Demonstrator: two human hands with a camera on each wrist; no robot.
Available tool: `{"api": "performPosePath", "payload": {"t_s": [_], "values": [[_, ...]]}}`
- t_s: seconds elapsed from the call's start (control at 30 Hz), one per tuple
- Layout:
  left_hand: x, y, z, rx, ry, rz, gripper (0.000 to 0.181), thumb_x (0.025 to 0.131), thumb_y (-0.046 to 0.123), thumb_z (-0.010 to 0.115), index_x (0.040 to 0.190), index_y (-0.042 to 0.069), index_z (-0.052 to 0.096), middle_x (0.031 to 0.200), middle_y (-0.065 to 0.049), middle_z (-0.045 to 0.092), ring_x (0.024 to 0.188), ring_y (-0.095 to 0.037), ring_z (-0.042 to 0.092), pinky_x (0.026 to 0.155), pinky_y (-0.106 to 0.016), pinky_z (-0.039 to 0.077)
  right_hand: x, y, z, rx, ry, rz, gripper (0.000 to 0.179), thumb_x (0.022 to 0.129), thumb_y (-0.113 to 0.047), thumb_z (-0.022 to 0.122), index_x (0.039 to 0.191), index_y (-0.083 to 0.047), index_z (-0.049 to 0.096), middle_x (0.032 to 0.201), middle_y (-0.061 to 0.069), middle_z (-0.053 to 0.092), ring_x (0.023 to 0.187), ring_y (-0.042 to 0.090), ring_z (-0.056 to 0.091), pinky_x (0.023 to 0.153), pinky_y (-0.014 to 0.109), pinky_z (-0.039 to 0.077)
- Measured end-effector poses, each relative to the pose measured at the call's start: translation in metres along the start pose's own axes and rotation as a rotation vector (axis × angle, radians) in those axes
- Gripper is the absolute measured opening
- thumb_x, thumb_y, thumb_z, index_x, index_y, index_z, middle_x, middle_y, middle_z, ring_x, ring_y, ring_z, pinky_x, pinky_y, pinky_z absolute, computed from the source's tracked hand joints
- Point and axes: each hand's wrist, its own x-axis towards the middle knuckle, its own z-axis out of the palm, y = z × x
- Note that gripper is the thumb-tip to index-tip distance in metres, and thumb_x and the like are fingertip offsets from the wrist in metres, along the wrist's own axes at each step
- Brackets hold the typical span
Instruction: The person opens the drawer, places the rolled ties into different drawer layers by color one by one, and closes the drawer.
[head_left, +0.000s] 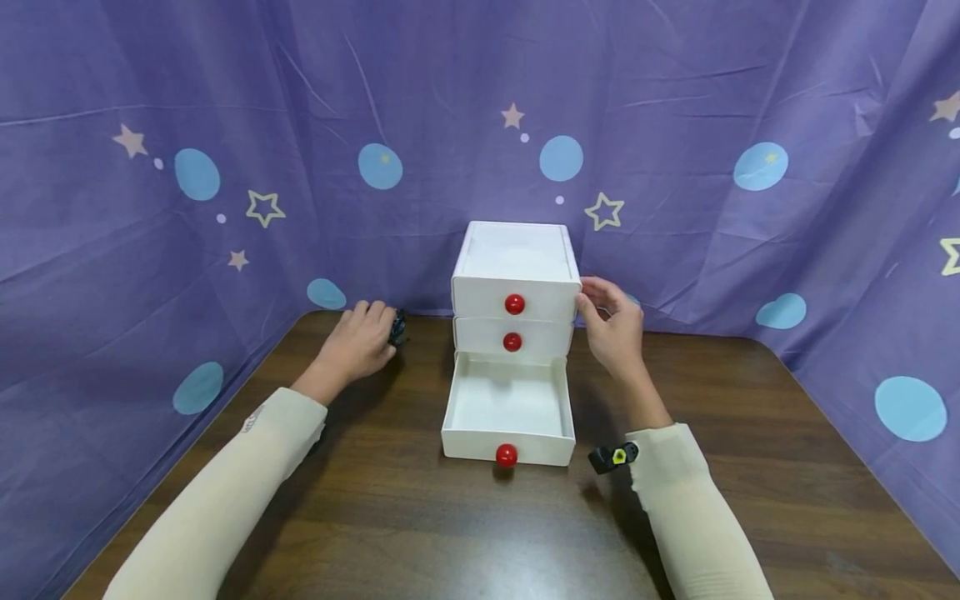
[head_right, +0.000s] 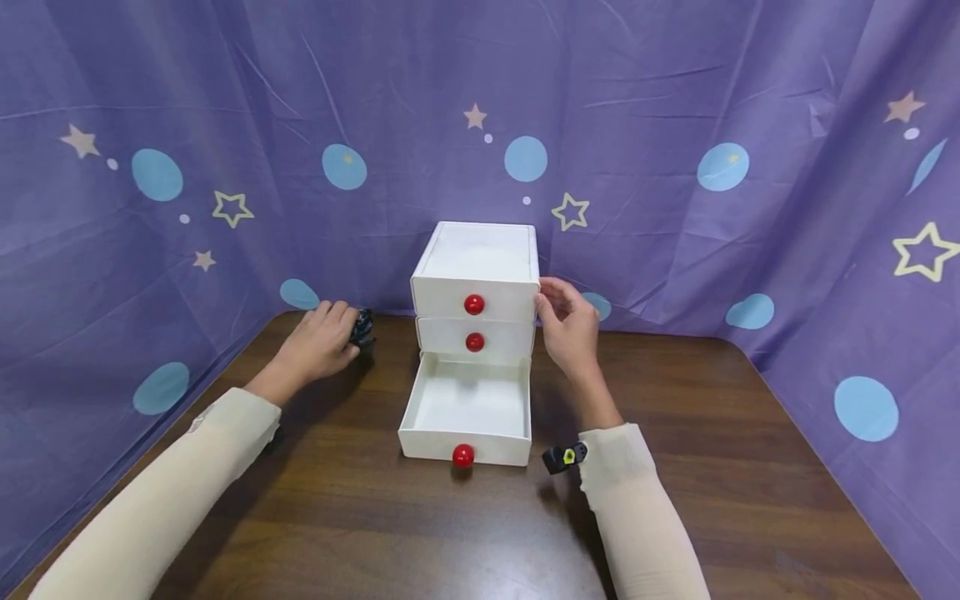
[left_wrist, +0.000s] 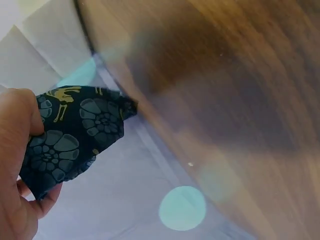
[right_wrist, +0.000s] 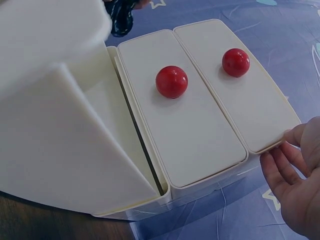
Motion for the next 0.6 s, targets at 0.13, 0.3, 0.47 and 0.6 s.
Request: {"api": "performPosePath", "payload": {"t_s": [0.13, 0.3, 0.47, 0.6], "values": [[-0.004, 0.006, -0.009, 0.030, 0.084, 0.039, 0.050, 0.082, 0.023, 0.080, 0.115, -0.006, 0.055, 0.101, -0.020, 0.056, 0.082, -0.037, 0.052, 0.063, -0.048, 0.050, 0.000, 0.001, 0.000, -0.002, 0.004, -0.008, 0.023, 0.092, 0.010, 0.069, 0.115, 0.015, 0.068, 0.106, 0.030, 0.072, 0.091, 0.038, 0.068, 0.072, 0.015, 0.054], [-0.009, 0.015, -0.023, 0.054, 0.194, 0.091, 0.050, 0.077, 0.022, 0.082, 0.111, -0.006, 0.058, 0.098, -0.020, 0.057, 0.077, -0.036, 0.051, 0.057, -0.046, 0.049, 0.002, -0.001, 0.001, -0.003, 0.000, -0.011, 0.023, 0.092, 0.011, 0.068, 0.115, 0.015, 0.068, 0.106, 0.030, 0.072, 0.091, 0.040, 0.068, 0.071, 0.012, 0.053], [-0.014, 0.024, -0.034, 0.064, 0.257, 0.136, 0.046, 0.073, 0.021, 0.082, 0.103, -0.004, 0.058, 0.093, -0.018, 0.057, 0.073, -0.034, 0.050, 0.056, -0.045, 0.047, 0.001, -0.001, 0.001, -0.010, 0.002, -0.009, 0.023, 0.092, 0.011, 0.068, 0.115, 0.015, 0.068, 0.106, 0.029, 0.072, 0.090, 0.037, 0.068, 0.072, 0.017, 0.054], [-0.016, 0.032, -0.043, 0.059, 0.283, 0.160, 0.047, 0.070, 0.021, 0.083, 0.102, -0.004, 0.058, 0.094, -0.018, 0.058, 0.074, -0.035, 0.050, 0.055, -0.046, 0.047, 0.000, 0.000, 0.001, -0.019, 0.008, -0.005, 0.023, 0.092, 0.011, 0.068, 0.115, 0.015, 0.068, 0.106, 0.030, 0.072, 0.089, 0.033, 0.068, 0.073, 0.017, 0.055]]}}
